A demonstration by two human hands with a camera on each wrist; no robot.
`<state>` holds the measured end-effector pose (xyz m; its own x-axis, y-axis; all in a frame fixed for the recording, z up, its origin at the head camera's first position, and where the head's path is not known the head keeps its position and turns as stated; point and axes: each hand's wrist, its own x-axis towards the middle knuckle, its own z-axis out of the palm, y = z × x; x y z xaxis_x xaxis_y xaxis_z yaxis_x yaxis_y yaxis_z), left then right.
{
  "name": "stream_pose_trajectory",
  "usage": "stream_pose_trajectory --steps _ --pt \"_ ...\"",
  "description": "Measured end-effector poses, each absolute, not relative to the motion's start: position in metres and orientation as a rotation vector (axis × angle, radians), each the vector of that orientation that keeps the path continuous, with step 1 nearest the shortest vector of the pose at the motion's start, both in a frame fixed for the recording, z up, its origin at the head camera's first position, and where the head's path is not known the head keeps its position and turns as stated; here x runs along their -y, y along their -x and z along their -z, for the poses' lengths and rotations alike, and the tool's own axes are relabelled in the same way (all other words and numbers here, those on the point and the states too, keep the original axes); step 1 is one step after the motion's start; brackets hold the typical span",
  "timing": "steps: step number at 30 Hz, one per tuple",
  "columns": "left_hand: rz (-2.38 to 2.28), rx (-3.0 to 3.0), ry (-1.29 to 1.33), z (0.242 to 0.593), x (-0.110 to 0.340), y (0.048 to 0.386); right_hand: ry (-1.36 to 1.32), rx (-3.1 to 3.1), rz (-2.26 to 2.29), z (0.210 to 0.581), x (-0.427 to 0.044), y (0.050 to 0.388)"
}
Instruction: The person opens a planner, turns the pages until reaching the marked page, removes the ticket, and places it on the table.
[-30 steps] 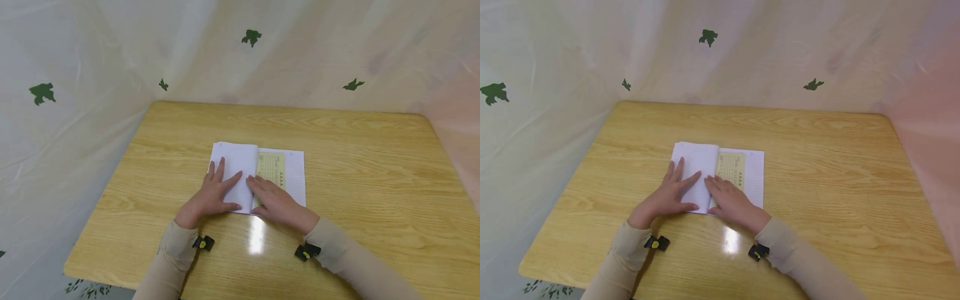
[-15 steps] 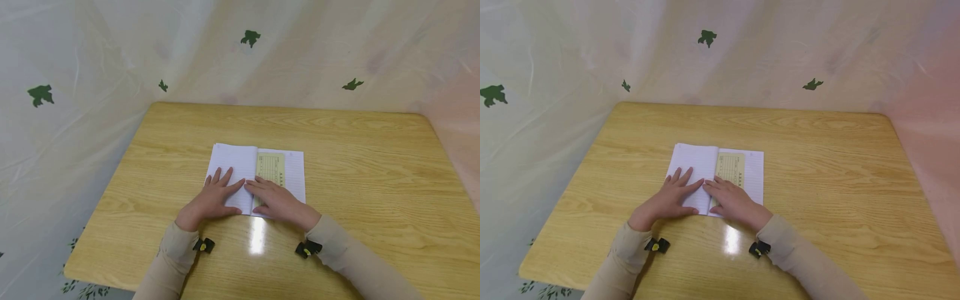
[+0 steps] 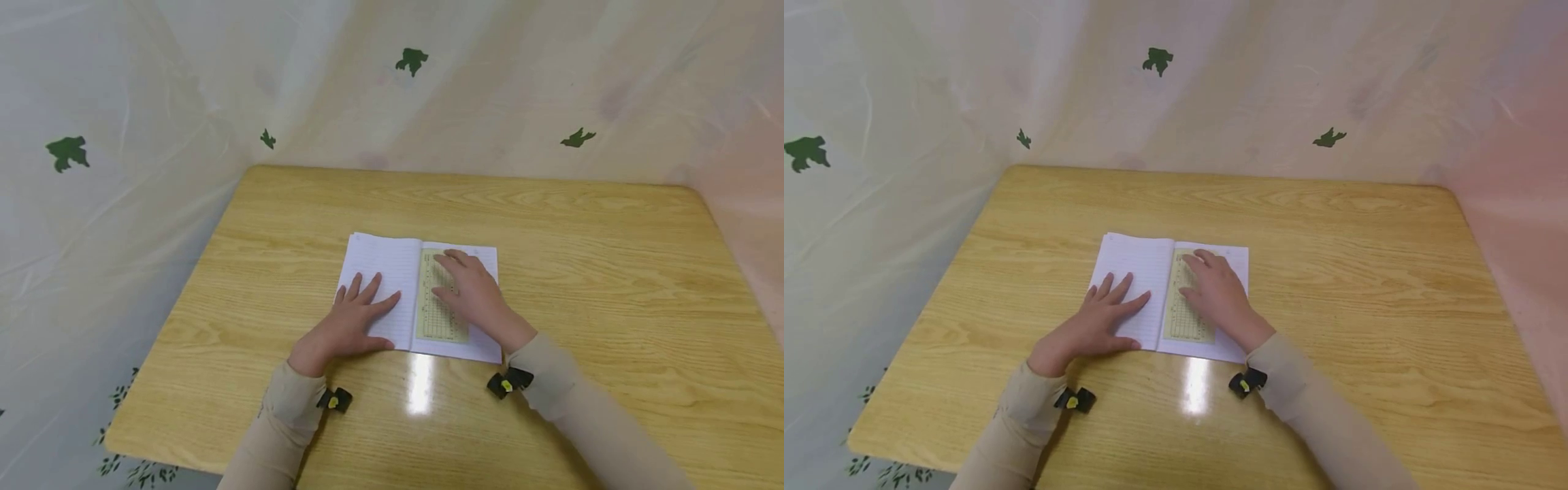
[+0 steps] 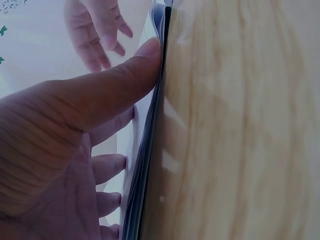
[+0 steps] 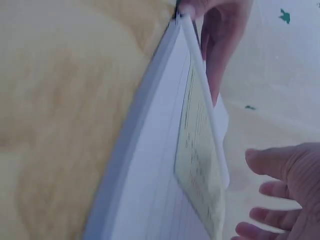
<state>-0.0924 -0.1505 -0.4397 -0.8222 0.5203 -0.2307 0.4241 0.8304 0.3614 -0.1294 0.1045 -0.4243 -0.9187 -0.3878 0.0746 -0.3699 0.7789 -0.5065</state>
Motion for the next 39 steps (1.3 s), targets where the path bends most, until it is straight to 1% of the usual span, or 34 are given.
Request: stream_pose_trajectory --steps 5,10,17,26,39 --pt "-0.423 -2.677 -0.694 0.441 0.149 0.093 0.375 -2.931 0.850 0.431 -0.114 0.144" --pt "-0.451 -2.672 -0.688 0.440 0.148 0.092 0.275 -2.846 0.893 0.436 -0.122 0.157" --pt "-0.456 -2.672 -0.693 0.441 0.148 0.093 0.228 -2.779 0.876 0.438 -0.124 0.167" --pt "-0.461 -2.670 -0.685 0.440 0.149 0.093 0.207 -2.749 0.879 0.438 -0.123 0.171" --pt "-0.455 -2.664 -0.675 0.443 0.151 0.095 0.179 -2.725 1.030 0.445 -0.123 0.161"
